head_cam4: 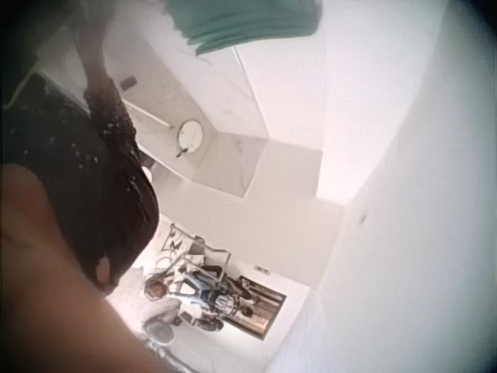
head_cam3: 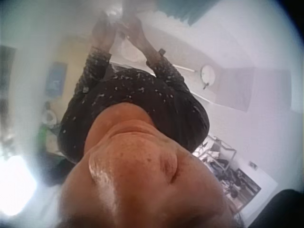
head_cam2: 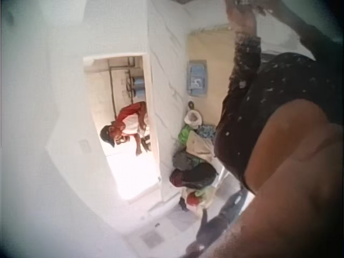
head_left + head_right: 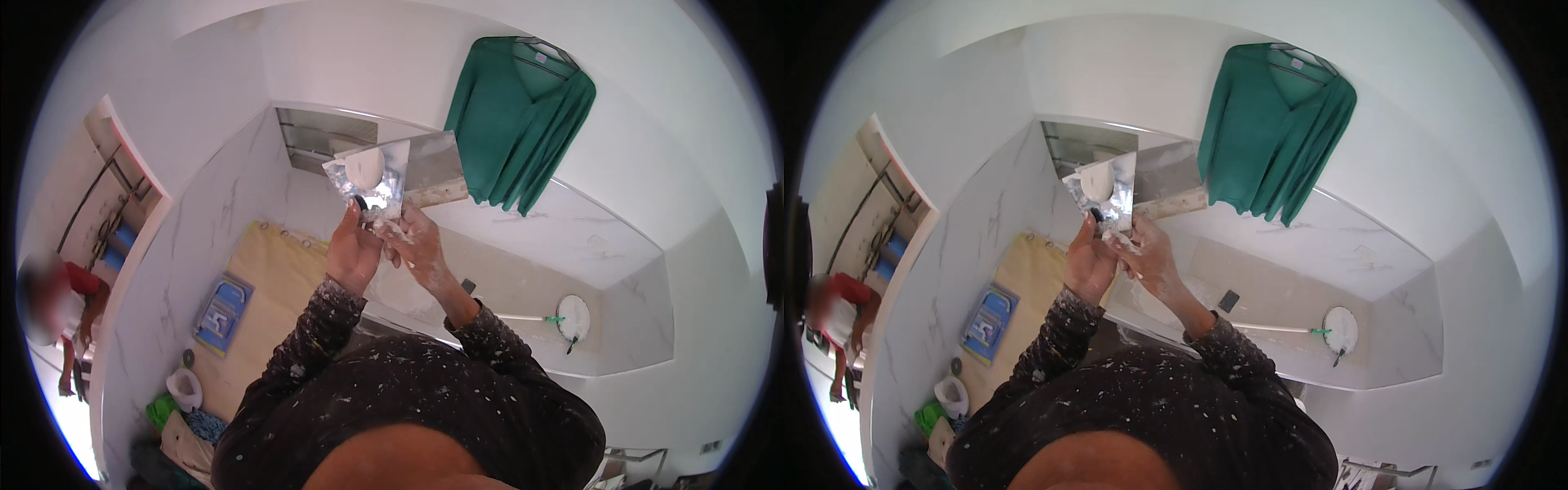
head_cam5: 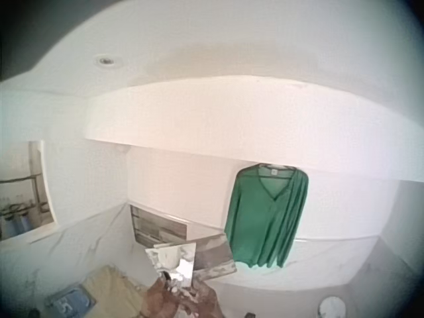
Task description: The person applies plaster to a ceiling using a trowel and hawk, smoothing the surface in repeated strokes. Another worker is visible in the background performing similar tasks.
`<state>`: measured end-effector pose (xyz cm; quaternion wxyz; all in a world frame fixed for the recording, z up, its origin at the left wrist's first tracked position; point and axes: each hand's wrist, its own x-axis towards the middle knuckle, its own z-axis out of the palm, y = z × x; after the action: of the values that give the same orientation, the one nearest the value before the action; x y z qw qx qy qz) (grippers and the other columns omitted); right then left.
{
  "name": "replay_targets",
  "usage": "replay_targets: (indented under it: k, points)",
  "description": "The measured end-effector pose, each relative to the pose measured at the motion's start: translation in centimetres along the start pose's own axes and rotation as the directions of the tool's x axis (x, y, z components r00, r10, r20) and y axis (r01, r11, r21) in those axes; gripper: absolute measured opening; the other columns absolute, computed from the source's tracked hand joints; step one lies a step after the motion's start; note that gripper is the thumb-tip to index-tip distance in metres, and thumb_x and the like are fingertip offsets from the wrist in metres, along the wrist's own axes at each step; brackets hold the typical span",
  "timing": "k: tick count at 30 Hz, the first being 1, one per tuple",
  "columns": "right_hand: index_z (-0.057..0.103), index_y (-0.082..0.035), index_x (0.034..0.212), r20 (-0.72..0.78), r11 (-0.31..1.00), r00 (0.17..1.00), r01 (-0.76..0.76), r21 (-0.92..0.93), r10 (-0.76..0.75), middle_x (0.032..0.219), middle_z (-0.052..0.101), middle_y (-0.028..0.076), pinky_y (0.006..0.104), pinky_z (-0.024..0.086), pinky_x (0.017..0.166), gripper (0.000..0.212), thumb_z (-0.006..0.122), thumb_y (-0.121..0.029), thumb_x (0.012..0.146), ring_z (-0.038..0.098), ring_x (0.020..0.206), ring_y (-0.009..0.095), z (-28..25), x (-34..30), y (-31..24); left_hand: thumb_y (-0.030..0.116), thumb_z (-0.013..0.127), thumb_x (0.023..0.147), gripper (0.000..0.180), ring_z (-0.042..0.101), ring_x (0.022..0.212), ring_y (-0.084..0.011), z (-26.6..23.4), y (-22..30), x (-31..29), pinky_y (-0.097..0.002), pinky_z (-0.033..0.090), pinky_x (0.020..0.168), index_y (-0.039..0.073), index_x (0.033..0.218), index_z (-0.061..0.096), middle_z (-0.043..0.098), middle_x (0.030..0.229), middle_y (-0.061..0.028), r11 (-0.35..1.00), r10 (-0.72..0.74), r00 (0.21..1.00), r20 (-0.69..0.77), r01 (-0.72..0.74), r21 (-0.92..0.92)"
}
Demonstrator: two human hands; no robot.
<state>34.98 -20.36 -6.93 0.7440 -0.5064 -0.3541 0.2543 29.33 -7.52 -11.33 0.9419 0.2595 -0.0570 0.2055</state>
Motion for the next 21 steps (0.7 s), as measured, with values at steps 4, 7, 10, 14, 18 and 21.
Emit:
replay_targets:
  k: [4, 7, 10, 14, 18, 21]
  points:
    - [0.067, -0.003, 0.099, -0.271, 0.989, 0.952, -0.146, 0.013, 0.144, 0.072, 0.06, -0.003, 0.0201, 0.036, 0.045, 0.022, 0.074, -0.022, 0.089, 0.048, 0.056, 0.002, -0.4, -0.3, -0.6, 0.034, 0.047, 0.101, 0.035, 0.06, 0.102, -0.0262, 1.8, -1.3, -1.2, -0.0486, 0.049, 0.086, 0.011, 0.127, 0.05, 0.063, 0.11, -0.0086, 0.991, 0.11, 0.994, 0.022, -0.111, 0.069]
    - [0.066, -0.005, 0.101, -0.269, 0.998, 0.963, 0.032, 0.057, -0.015, 0.075, 0.056, -0.006, 0.0205, 0.037, 0.048, 0.02, 0.07, -0.023, 0.092, 0.05, 0.061, 0.003, -2.4, -0.5, -2.3, 0.04, 0.055, 0.096, 0.055, 0.05, 0.123, -0.0263, 1.6, -0.6, -2.5, -0.0539, 0.031, 0.112, 0.009, 0.141, 0.043, 0.055, 0.132, -0.0099, 0.992, 0.126, 0.986, -0.111, -0.128, -0.014]
    - [0.064, -0.006, 0.103, -0.344, 0.955, 0.907, 0.287, 0.079, -0.244, 0.079, 0.056, -0.006, 0.021, 0.039, 0.049, 0.02, 0.067, -0.024, 0.093, 0.052, 0.063, 0.004, -5.0, -1.3, -6.2, 0.033, 0.06, 0.094, 0.057, 0.05, 0.122, -0.0233, -0.3, 0.8, -4.7, -0.0522, 0.033, 0.111, 0.004, 0.14, 0.044, 0.05, 0.138, -0.0093, 0.924, 0.267, 0.963, -0.04, -0.244, 0.295]
    - [0.059, -0.005, 0.114, -0.353, 0.828, 0.787, 0.558, 0.06, -0.505, 0.092, 0.063, 0.001, 0.0226, 0.051, 0.056, 0.023, 0.059, -0.021, 0.098, 0.061, 0.07, 0.009, -9.8, -2.2, -13.4, 0.016, 0.058, 0.091, 0.049, 0.051, 0.121, -0.0241, -4.2, 3.1, -5.7, -0.049, 0.045, 0.102, 0.002, 0.137, 0.049, 0.05, 0.139, -0.0092, 0.832, 0.321, 0.947, -0.007, -0.278, 0.48]
    - [0.054, -0.006, 0.116, -0.312, 0.788, 0.821, 0.558, 0.262, -0.478, 0.099, 0.065, 0.002, 0.03, 0.061, 0.072, 0.025, 0.061, -0.019, 0.097, 0.065, 0.083, 0.01, -12.3, -2.5, -17.6, 0.015, 0.057, 0.091, 0.046, 0.055, 0.116, -0.0264, -5.9, 4.1, -3.6, -0.0467, 0.047, 0.1, 0.002, 0.135, 0.05, 0.054, 0.133, -0.0092, 0.913, 0.325, 0.939, -0.114, -0.28, 0.296]
    - [0.046, -0.003, 0.126, -0.238, 0.844, 0.856, 0.503, 0.185, -0.459, 0.106, 0.063, 0.005, 0.0332, 0.061, 0.082, 0.037, 0.064, -0.008, 0.094, 0.064, 0.093, 0.013, -13.5, -2.0, -18.7, 0.025, 0.053, 0.095, 0.047, 0.056, 0.115, -0.027, -3.9, 3.5, -2.6, -0.0435, 0.047, 0.1, 0.003, 0.135, 0.049, 0.055, 0.13, -0.0114, 0.866, 0.244, 0.968, -0.061, -0.189, 0.463]
